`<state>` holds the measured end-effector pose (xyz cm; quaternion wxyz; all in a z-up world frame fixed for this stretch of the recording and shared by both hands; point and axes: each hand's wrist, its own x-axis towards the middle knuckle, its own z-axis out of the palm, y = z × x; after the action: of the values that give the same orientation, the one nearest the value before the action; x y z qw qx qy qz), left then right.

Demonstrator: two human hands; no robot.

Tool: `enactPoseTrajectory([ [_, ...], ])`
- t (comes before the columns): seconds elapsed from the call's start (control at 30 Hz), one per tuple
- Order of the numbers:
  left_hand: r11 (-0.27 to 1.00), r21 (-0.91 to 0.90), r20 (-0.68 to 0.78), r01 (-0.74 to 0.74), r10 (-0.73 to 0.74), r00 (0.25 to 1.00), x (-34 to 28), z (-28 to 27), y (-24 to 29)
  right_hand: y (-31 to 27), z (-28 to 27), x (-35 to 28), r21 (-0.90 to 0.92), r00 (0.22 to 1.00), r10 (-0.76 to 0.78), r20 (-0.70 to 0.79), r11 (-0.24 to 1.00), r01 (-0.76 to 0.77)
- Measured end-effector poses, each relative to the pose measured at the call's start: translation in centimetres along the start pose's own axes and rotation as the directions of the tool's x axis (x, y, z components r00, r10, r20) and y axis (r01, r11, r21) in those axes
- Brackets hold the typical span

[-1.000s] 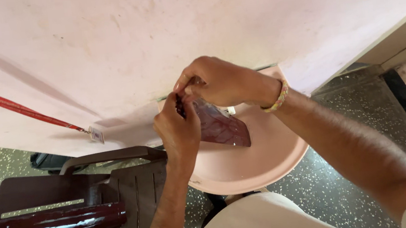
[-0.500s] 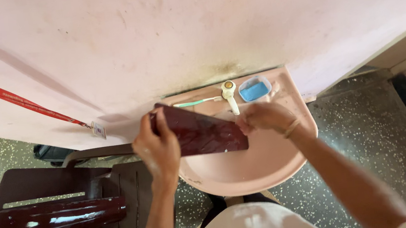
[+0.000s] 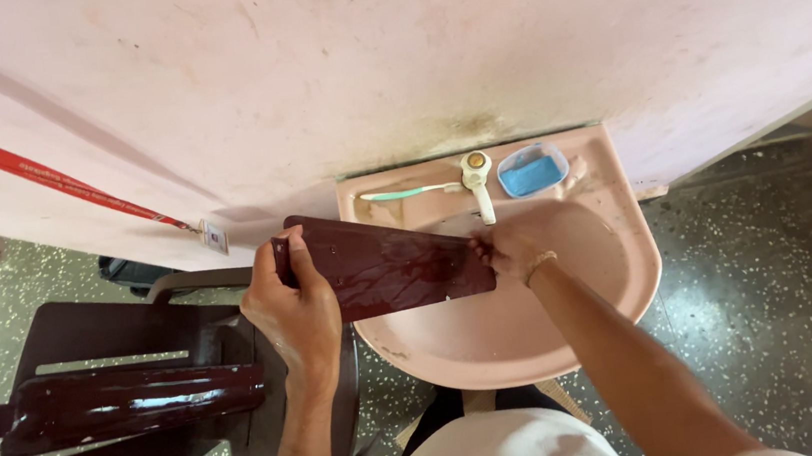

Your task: The person scrubs a dark brown plastic chair armrest with a toothbrush and soap in a sink. They repeatedly apply soap and scrub the surface, then rinse the toothbrush under running water.

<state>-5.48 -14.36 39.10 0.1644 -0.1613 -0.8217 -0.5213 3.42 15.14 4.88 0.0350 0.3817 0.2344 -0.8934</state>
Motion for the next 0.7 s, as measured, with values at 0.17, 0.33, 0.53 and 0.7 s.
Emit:
enactPoseTrajectory([
  [0.17, 0.998, -0.025, 0.01, -0.063, 0.063, 0.998, -0.2, 0.6, 0.8, -3.4, 12.9, -13.3, -0.491, 0.877, -0.008, 0.48, 0.826, 0.276],
  [0.33, 1.0, 0.02, 0.036, -0.017, 0.016, 0.999, -0.3, 1.5, 2.6, -6.8, 24.4, -23.7, -0.712, 0.822, -0.026, 0.569, 0.484, 0.509],
  [0.53, 0.998, 0.012, 0.038, -0.067, 0.066, 0.997, -0.1, 1.6, 3.1, -7.5, 22.5, -24.0, -0.853, 0.891, -0.14, 0.432, 0.258, 0.454],
  [0.7, 1.0, 0.01, 0.025, -0.013, 0.013, 1.0, -0.3, 0.9, 1.7, -8.2, 15.8, -19.4, -0.921, 0.865, -0.396, 0.307, -0.351, 0.166],
])
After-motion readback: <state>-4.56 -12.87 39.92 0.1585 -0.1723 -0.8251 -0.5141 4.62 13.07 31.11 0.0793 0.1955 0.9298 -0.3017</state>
